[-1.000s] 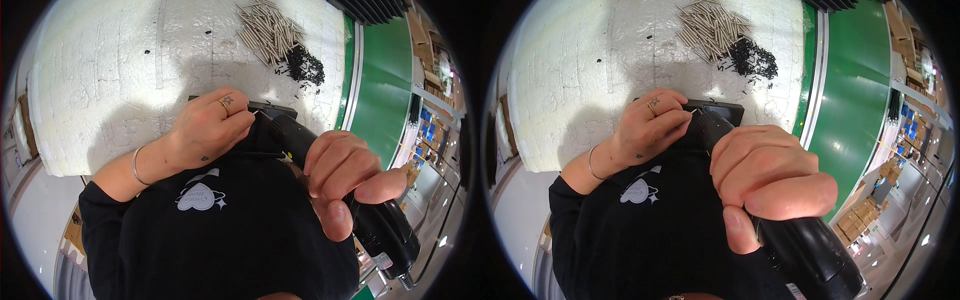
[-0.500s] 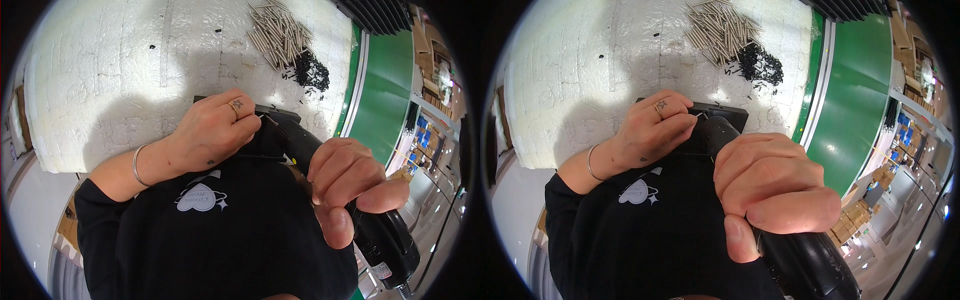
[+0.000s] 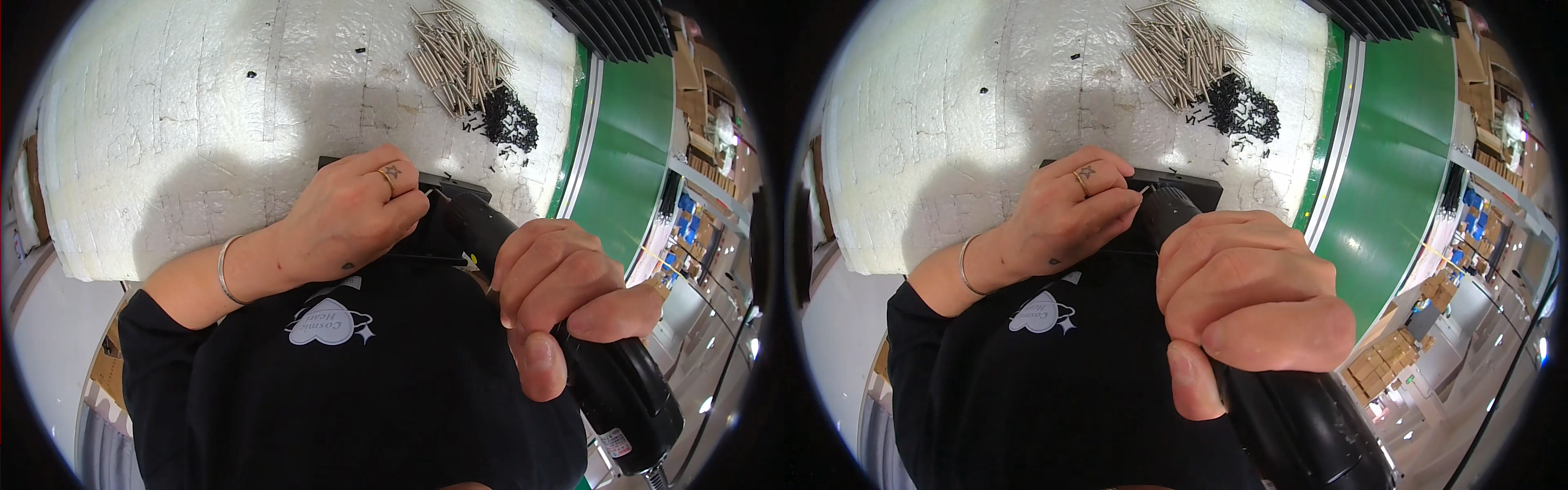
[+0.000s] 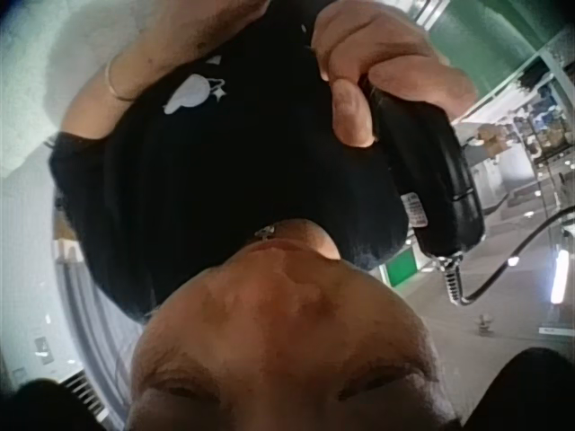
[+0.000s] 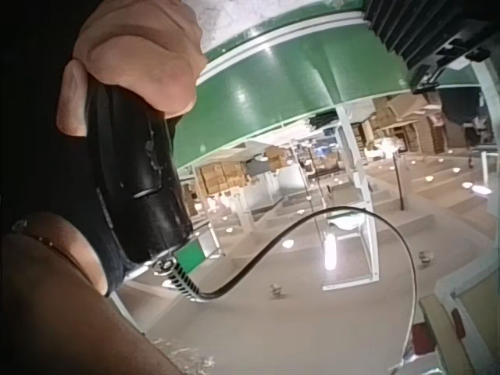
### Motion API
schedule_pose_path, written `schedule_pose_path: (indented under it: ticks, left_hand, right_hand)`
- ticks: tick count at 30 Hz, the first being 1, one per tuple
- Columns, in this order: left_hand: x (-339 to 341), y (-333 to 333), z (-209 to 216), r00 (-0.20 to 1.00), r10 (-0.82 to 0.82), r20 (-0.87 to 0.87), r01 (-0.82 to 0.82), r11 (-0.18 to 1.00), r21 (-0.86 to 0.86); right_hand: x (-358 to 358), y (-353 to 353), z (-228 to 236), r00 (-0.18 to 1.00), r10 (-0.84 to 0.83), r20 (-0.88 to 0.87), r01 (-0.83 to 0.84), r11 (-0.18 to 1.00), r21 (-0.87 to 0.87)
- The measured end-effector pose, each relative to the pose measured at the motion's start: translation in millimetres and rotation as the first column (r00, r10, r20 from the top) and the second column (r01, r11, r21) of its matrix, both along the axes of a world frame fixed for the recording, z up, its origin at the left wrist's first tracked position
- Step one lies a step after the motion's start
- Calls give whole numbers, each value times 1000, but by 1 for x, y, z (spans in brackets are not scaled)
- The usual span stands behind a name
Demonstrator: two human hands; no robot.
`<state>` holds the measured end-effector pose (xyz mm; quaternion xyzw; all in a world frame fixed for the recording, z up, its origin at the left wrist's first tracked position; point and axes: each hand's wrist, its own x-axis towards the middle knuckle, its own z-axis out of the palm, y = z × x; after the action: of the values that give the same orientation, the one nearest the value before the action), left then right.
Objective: Fastening screws into black plastic components using an electric screwdriver on a factory assembly line.
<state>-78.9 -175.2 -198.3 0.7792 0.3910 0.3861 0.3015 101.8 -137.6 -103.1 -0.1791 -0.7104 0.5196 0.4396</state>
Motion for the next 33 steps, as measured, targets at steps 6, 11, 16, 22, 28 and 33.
schedule_pose_path:
  ticks: [6, 11, 16, 22, 28, 33]
  left_hand:
    - [1, -2, 0, 999, 7, -32, -6, 1000, 27]
    - [0, -3, 7, 998, -22, -67, 24, 999, 27]
    - [-7, -18, 46, 927, -66, -370, 16, 990, -137]
    - [-21, -24, 48, 897, -223, -381, 136, 960, -243]
    - [-46, 1, 70, 864, -502, -34, 347, 643, -683]
    - [-45, 24, 53, 921, -260, -291, 126, 904, -408]
  right_hand:
    - [0, -2, -4, 999, -24, -49, 23, 1000, -9]
    - [25, 6, 0, 983, 41, -178, -54, 996, -66]
    - [30, 2, -18, 924, -257, -282, 232, 965, -121]
    - [27, 4, -35, 901, -294, -320, 232, 948, -217]
    - [34, 0, -12, 924, -196, -329, 159, 978, -137]
    - [36, -5, 8, 911, -190, -366, 156, 980, -121]
